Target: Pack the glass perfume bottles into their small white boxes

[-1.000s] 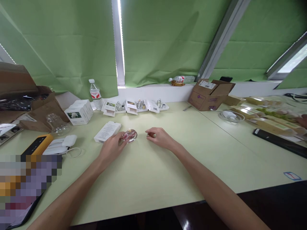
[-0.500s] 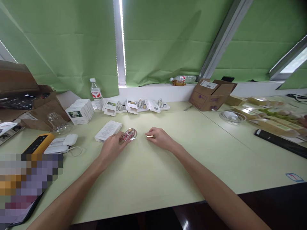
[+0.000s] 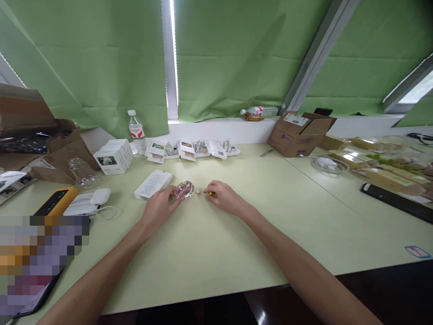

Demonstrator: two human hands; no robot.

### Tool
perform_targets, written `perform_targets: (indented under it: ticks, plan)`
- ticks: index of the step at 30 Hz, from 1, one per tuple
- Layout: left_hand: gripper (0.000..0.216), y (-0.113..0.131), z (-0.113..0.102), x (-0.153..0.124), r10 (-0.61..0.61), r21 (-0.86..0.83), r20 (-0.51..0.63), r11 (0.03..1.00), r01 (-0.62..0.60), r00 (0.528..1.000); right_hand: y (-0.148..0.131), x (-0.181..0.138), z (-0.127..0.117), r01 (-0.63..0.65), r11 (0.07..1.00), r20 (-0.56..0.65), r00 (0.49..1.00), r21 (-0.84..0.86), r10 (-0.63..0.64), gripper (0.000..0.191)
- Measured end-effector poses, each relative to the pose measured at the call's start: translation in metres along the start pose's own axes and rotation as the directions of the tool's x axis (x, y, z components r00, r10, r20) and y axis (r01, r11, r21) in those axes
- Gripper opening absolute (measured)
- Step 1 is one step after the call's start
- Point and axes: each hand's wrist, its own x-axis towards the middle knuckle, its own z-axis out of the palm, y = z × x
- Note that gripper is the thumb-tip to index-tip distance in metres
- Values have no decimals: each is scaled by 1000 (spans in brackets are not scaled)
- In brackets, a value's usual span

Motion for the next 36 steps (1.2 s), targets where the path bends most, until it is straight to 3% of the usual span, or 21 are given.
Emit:
perform_targets:
  ticks: [6, 27, 32, 36]
  plan:
    - [31, 0, 1, 0, 2, -1, -3, 1000, -2, 1000, 1, 1, 5, -39, 999, -18, 999, -1, 39, 41]
    - [36, -3, 0, 0, 25, 8, 6, 1000, -25, 1000, 0, 0, 5, -44, 999, -32, 999, 11, 44, 40]
    - [35, -4, 1, 1, 22, 13, -5, 1000, -22, 1000, 0, 1, 0, -44, 998, -110, 993, 32, 48, 37]
    - [35, -5, 2, 0, 19, 19, -11, 1000, -19, 1000, 4, 2, -4, -119, 993, -173, 978, 11, 120, 34]
